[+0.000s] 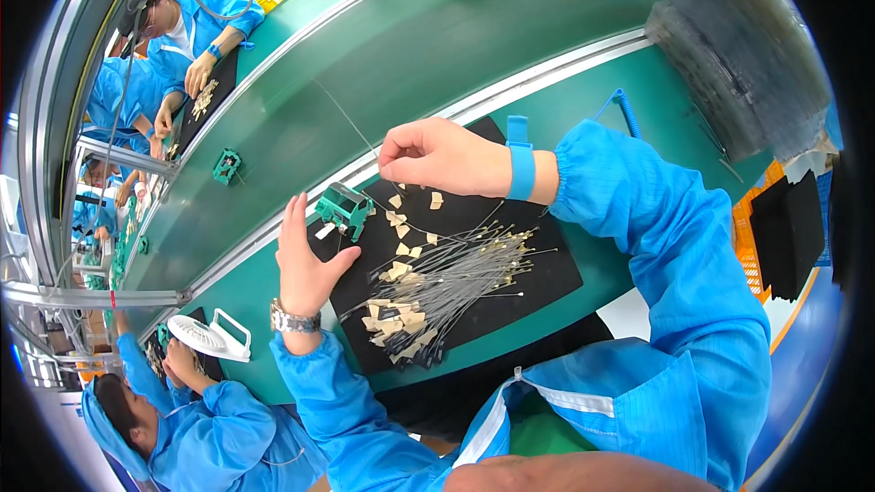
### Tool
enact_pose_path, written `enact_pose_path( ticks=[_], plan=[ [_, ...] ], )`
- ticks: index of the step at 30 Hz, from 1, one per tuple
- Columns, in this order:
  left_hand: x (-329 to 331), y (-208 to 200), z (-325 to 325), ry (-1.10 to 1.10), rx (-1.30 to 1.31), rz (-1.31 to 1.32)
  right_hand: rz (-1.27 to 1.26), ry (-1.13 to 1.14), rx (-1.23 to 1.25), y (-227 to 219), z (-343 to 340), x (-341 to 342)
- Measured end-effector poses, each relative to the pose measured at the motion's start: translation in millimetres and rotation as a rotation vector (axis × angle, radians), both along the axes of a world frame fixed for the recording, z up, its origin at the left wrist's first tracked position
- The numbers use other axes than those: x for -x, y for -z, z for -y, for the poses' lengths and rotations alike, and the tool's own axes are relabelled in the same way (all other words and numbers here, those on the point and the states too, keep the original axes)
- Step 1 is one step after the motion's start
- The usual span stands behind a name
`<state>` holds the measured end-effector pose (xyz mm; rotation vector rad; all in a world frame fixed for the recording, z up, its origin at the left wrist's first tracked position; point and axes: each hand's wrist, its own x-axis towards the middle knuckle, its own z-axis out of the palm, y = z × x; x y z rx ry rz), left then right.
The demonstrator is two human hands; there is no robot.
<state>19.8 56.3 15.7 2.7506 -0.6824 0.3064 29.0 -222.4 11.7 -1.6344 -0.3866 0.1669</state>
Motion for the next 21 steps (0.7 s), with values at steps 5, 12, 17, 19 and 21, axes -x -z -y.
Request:
enact_pose_path(
  ticks=[5,12,17,19,21],
  plan=[
    [-9,27,4,-0.109,0.217,-0.209,0.013,-0.025,0.059,-4,-5,0],
    [2,3,8,0.025,0.415,-0.276,0.282,-0.092,-0.015,-5,-23,-4],
    [11,4,13,0.101,0.635,-0.456,0.264,-0.169,0.076,-6,-39,-3],
    [10,6,10,0.132,0.616,-0.467,0.265,-0.169,0.078,-10,-37,-1],
    [11,7,12,0.13,0.646,-0.485,0.263,-0.162,0.078,-10,-36,1]
  ],
)
